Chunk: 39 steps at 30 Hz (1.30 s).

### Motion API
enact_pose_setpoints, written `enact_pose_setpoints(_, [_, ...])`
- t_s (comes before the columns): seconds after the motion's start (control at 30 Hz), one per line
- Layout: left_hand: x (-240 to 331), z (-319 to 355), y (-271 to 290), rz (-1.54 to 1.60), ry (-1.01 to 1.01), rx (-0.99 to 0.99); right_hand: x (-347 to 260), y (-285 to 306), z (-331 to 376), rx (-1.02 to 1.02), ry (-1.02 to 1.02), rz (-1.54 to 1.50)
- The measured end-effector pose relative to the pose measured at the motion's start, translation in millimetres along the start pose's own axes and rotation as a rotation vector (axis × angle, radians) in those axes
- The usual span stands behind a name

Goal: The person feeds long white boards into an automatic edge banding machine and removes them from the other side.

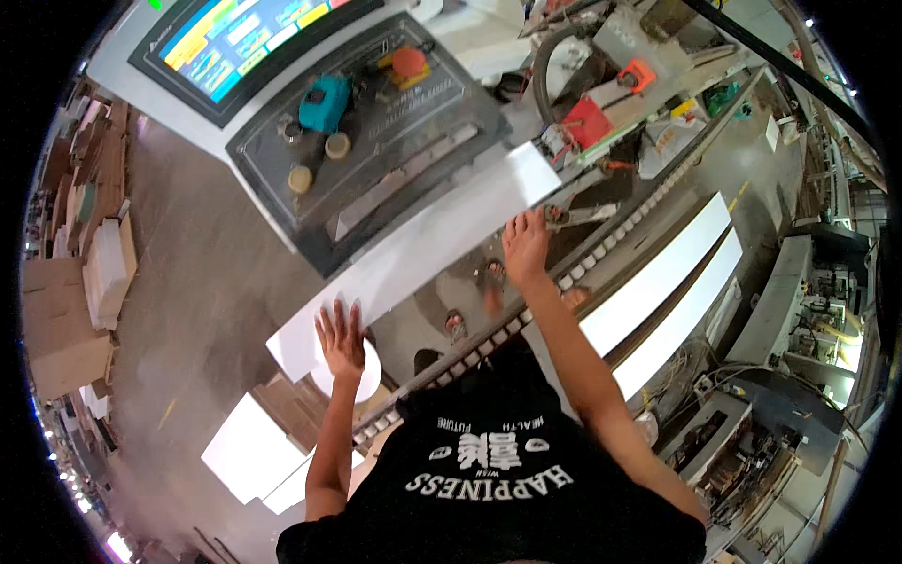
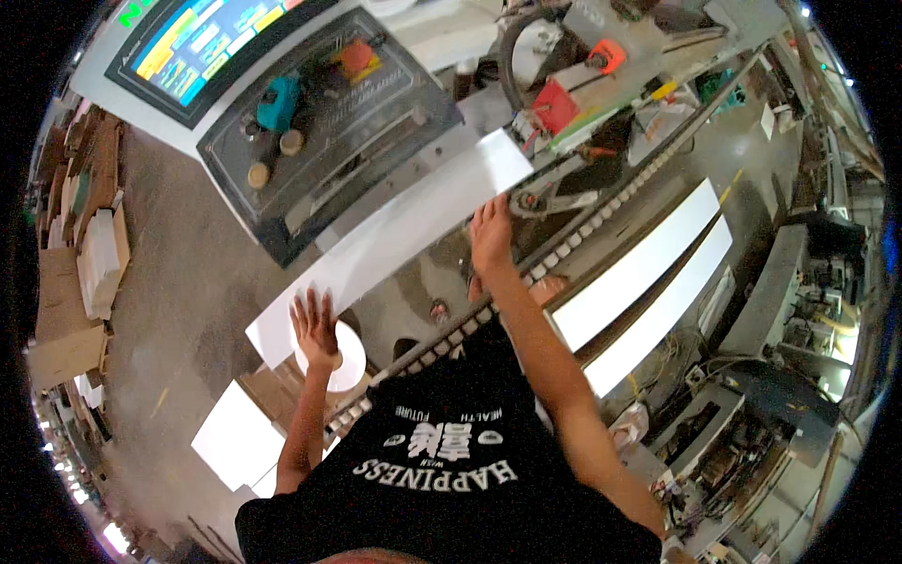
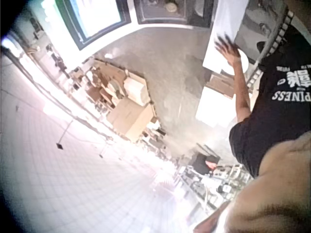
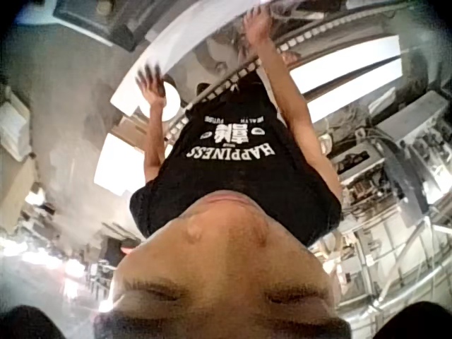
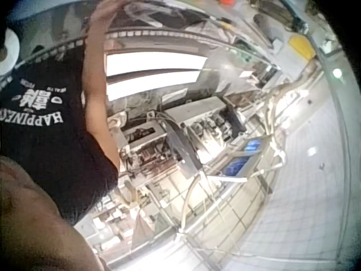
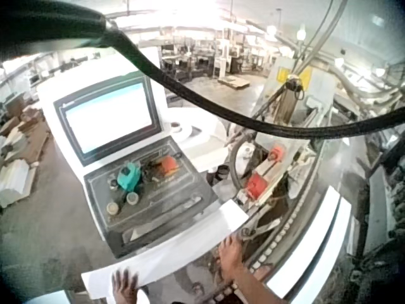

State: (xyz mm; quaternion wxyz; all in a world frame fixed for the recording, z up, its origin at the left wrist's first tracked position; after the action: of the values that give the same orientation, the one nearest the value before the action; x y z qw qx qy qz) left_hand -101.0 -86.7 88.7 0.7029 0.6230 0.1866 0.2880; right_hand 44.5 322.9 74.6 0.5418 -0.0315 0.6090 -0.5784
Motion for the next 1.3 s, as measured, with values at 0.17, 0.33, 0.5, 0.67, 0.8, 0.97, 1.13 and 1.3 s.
enact_pose_setpoints(0.17, [6.4, -5.2, 4.7, 0.049, -0.036, 0.129, -2.0, -8.4, 0.6, 0.099, 0.009, 0.037])
enact_pose_setpoints(0.33, [13.9, -14.2, 3.5, 0.052, 0.003, 0.096, -12.6, -16.1, 0.7, 0.031, -0.020, 0.126])
enact_pose_setpoints(0.5, [28.9, -29.8, 0.7, 0.059, -0.006, 0.030, -24.4, -5.8, -15.7, 0.055, 0.040, 0.132])
enact_pose_setpoints(0.67, [51.6, -49.9, 8.3, 0.123, -0.025, 0.029, -37.5, 38.5, -43.1, 0.017, 0.170, 0.145])
enact_pose_setpoints(0.8, [76.0, -70.4, -4.0, 0.130, -0.010, 0.010, -66.8, 35.3, -58.6, 0.074, 0.152, 0.139])
enact_pose_setpoints(0.97, [116.9, -100.9, 4.8, 0.138, -0.028, -0.013, -107.5, 56.6, -80.3, 0.130, -0.006, 0.157])
enact_pose_setpoints(1.13, [153.2, -128.6, 1.9, 0.135, -0.069, 0.048, -145.1, 88.3, -110.1, 0.066, -0.020, 0.234])
enact_pose_setpoints(1.3, [195.9, -162.8, 6.3, 0.123, -0.058, 0.013, -169.3, 122.6, -91.0, 0.117, 0.048, 0.451])
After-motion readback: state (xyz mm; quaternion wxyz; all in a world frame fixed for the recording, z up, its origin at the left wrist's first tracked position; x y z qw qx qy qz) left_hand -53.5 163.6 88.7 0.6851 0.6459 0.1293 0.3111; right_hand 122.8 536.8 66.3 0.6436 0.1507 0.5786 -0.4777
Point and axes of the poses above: each hand's wrist, its own z-axis away from the middle knuckle, its own y-axis out of the back of the hand, x = y × z, the point moved 3 cm from there along -z, towards the middle knuckle, and after that the axes turned 15 degrees about -x, right-handed, at the moved point
